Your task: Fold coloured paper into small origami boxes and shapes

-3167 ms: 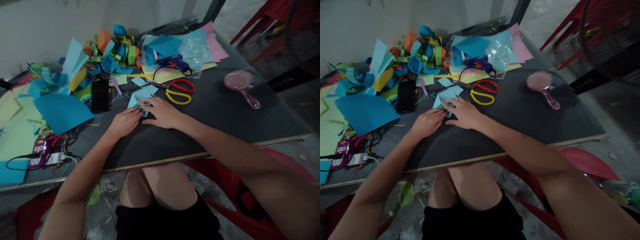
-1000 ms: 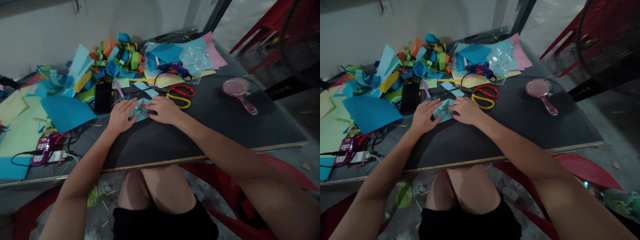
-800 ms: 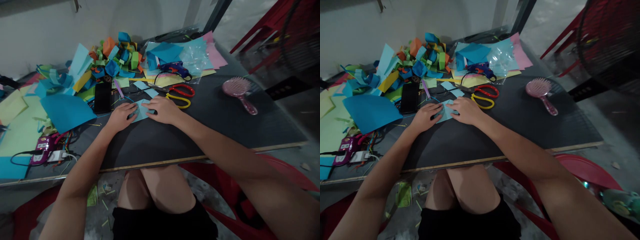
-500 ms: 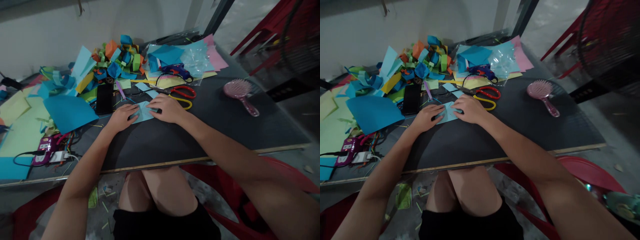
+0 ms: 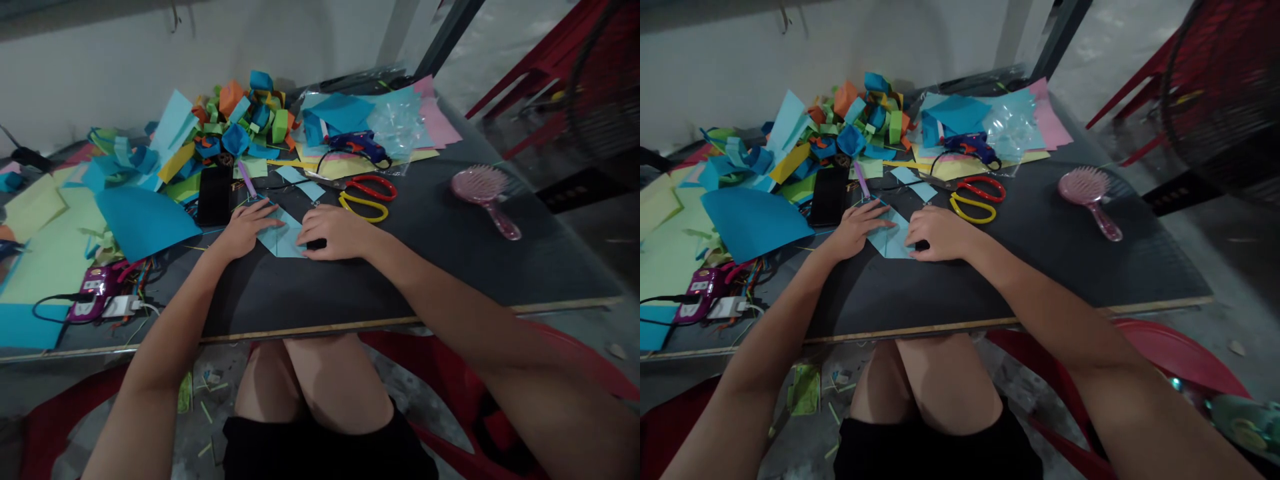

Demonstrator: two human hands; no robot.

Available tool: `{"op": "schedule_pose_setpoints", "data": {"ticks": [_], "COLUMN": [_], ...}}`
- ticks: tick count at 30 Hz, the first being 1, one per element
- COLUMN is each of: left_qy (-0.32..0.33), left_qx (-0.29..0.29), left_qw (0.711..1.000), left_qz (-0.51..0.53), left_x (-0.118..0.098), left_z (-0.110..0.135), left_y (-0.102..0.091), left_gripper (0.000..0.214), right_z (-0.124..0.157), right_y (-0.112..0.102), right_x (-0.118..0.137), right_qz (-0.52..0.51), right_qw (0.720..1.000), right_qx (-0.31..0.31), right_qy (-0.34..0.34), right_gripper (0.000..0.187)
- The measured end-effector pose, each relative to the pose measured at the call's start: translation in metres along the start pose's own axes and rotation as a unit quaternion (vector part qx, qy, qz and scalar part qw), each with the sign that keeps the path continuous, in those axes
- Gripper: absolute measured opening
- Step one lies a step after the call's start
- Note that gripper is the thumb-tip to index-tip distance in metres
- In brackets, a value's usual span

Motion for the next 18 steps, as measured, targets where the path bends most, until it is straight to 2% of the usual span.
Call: {"op": "schedule_pose_setpoints", "data": {"ticks": [5,9,12,15,18], "left_qy": [0.014,0.085,0.108,0.107,0.117], "left_qx": [-0.098,-0.115,-0.124,-0.136,-0.135], "left_qw": [0.995,0.990,0.986,0.983,0.981], "left_qz": [-0.026,-0.008,-0.027,-0.066,-0.076], "left_x": [-0.011,-0.024,-0.025,-0.023,-0.024], "left_z": [0.003,0.006,0.007,0.007,0.006], "left_y": [-0.009,-0.011,-0.010,-0.009,-0.008], "left_gripper": [0.035,0.054,0.058,0.042,0.033], "right_z": [-0.004,-0.006,-0.004,-0.002,-0.001], "right_y": [-0.001,0.000,0.001,0.003,0.004], "right_x": [0.006,0.012,0.013,0.013,0.011], "right_qz": [0.025,0.066,0.079,0.070,0.021], "right_qw": [0.999,0.996,0.995,0.995,0.995], "right_qx": [-0.008,-0.022,-0.047,-0.058,-0.057], "right_qy": [0.042,0.054,0.026,-0.036,-0.080], "right_gripper": [0.021,0.024,0.030,0.035,0.032]}}
Point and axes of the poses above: each hand's wrist, its own z-axis away from the middle knuckle, its own y-axis out of the palm, x = y × z, the point moved 3 cm from there along -z, towards the middle knuckle, and after that the axes turned 2 degrees about x, right-handed, at the moved point
